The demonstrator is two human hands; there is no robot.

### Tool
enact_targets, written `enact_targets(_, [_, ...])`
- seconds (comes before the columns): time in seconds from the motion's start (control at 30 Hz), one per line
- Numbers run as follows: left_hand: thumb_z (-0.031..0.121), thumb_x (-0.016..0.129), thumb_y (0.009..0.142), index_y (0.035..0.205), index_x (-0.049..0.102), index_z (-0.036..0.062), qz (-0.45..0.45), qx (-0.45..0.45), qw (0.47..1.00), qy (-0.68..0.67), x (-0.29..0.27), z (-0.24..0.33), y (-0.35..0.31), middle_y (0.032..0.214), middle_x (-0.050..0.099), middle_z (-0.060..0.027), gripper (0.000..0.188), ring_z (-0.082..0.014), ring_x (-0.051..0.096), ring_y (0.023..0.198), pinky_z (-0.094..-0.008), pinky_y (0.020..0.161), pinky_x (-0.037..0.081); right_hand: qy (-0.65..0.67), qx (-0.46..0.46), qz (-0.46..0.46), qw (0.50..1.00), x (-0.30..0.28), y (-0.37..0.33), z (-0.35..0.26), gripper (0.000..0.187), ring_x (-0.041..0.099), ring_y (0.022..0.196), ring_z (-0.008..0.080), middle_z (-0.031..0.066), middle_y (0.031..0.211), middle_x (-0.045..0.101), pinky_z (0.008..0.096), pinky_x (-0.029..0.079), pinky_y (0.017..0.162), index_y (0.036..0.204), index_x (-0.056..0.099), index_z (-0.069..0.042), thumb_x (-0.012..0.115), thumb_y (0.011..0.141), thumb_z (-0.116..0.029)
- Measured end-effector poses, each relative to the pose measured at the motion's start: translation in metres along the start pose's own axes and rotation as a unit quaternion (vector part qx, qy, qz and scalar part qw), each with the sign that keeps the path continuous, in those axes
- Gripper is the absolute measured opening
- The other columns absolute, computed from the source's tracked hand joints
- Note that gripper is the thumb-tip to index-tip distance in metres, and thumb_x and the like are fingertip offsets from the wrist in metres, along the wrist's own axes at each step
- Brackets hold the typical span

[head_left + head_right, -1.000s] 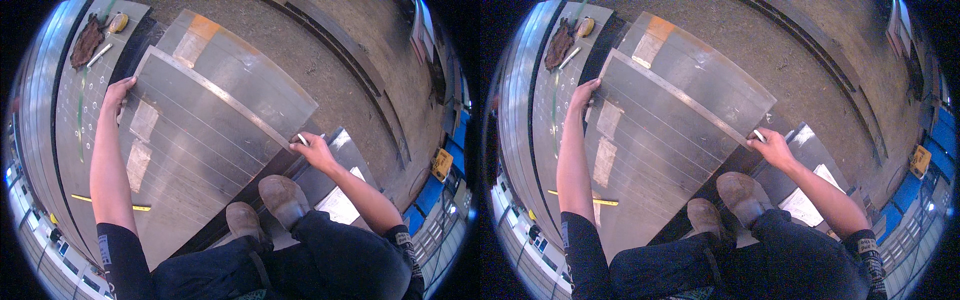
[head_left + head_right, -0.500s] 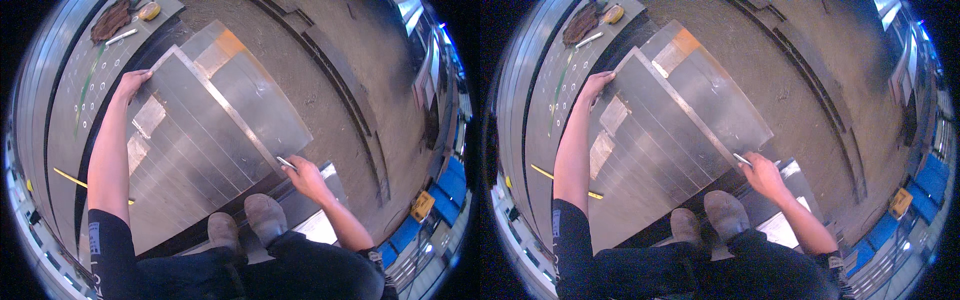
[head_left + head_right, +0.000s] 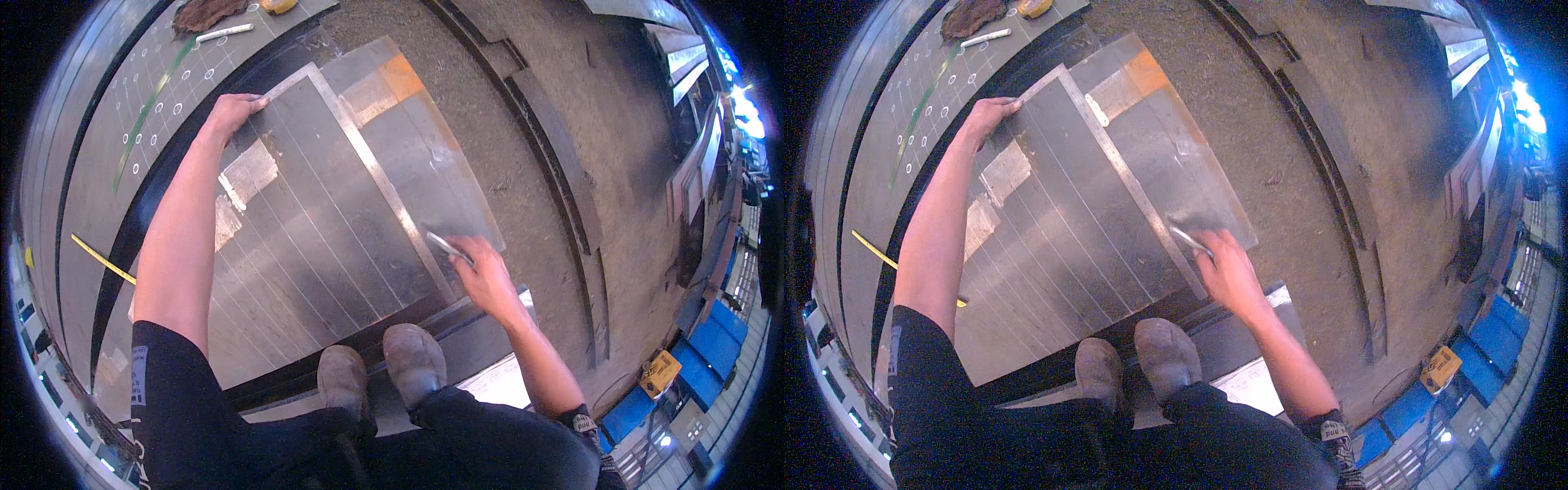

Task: The person measures and marks a large metal sheet using a tape measure, a square, and a marker. They draw straight lines and make multiple measurement marks across the sheet's surface in a workshop setting.

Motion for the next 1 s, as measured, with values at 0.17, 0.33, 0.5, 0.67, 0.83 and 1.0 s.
enact_targets(0.17, [0.031, 0.077, 0.087, 0.119, 0.075, 0.0113, 0.005, 0.045, 0.999, 0.009, 0.002, -0.013, 0.014, 0.111, 0.075, -0.0096, 0.037, -0.0198, 0.068, 0.101, -0.0353, 0.090, 0.050, -0.012, -0.052, -0.006, 0.999, -0.013, 0.066, -0.029, 0.025, 0.060, 0.106, 0.0437, 0.0252, 0.112, 0.061, 0.0486, 0.049, 0.090, 0.113, 0.062, 0.002, 0.059, 0.092, -0.013])
enact_targets(0.33, [0.041, 0.075, 0.086, 0.118, 0.076, 0.0187, 0.014, 0.072, 0.996, 0.047, -0.001, -0.037, 0.035, 0.112, 0.075, -0.0096, 0.039, -0.0244, 0.070, 0.103, -0.0369, 0.094, 0.050, -0.064, -0.163, 0.119, 0.977, -0.023, 0.156, -0.100, 0.022, 0.061, 0.102, 0.0469, 0.0286, 0.103, 0.064, 0.0513, 0.049, 0.092, 0.102, 0.060, 0.003, 0.061, 0.090, -0.015])
enact_targets(0.5, [0.041, 0.073, 0.087, 0.120, 0.074, 0.0204, 0.026, 0.040, 0.997, 0.059, 0.004, -0.030, 0.029, 0.116, 0.074, -0.0108, 0.039, -0.0270, 0.068, 0.109, -0.0382, 0.098, 0.049, -0.078, -0.190, 0.148, 0.967, -0.012, 0.234, -0.152, 0.026, 0.066, 0.098, 0.0482, 0.0306, 0.101, 0.066, 0.0547, 0.054, 0.085, 0.102, 0.058, 0.005, 0.063, 0.089, -0.016])
enact_targets(0.67, [0.041, 0.073, 0.087, 0.122, 0.073, 0.0204, 0.021, 0.041, 0.997, 0.064, 0.002, -0.023, 0.024, 0.119, 0.073, -0.0106, 0.041, -0.0267, 0.067, 0.113, -0.0385, 0.098, 0.049, -0.079, -0.200, 0.165, 0.963, 0.011, 0.252, -0.169, 0.026, 0.065, 0.095, 0.0476, 0.0295, 0.100, 0.066, 0.0549, 0.052, 0.084, 0.103, 0.057, 0.004, 0.061, 0.090, -0.018])
enact_targets(0.83, [0.042, 0.073, 0.086, 0.122, 0.074, 0.0195, 0.018, 0.044, 0.997, 0.055, 0.004, -0.027, 0.026, 0.117, 0.073, -0.0104, 0.042, -0.0262, 0.068, 0.111, -0.0381, 0.097, 0.050, -0.052, -0.217, 0.167, 0.960, 0.012, 0.246, -0.175, 0.023, 0.064, 0.095, 0.0475, 0.0287, 0.100, 0.066, 0.0552, 0.051, 0.084, 0.102, 0.055, 0.004, 0.059, 0.091, -0.016])
enact_targets(1.0, [0.042, 0.073, 0.086, 0.120, 0.075, 0.0216, 0.032, 0.047, 0.996, 0.065, 0.003, -0.026, 0.026, 0.114, 0.074, -0.0101, 0.040, -0.0253, 0.069, 0.109, -0.0367, 0.096, 0.050, -0.068, -0.236, 0.155, 0.957, 0.012, 0.241, -0.175, 0.019, 0.064, 0.094, 0.0486, 0.0294, 0.100, 0.065, 0.0557, 0.051, 0.083, 0.099, 0.056, 0.004, 0.058, 0.090, -0.013])
Point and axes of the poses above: each hand's wrist, its own y-axis towards the middle knuckle, its own x-axis out of the palm, z = x × y, the point moved 7 cm from there along y, towards the middle knuckle
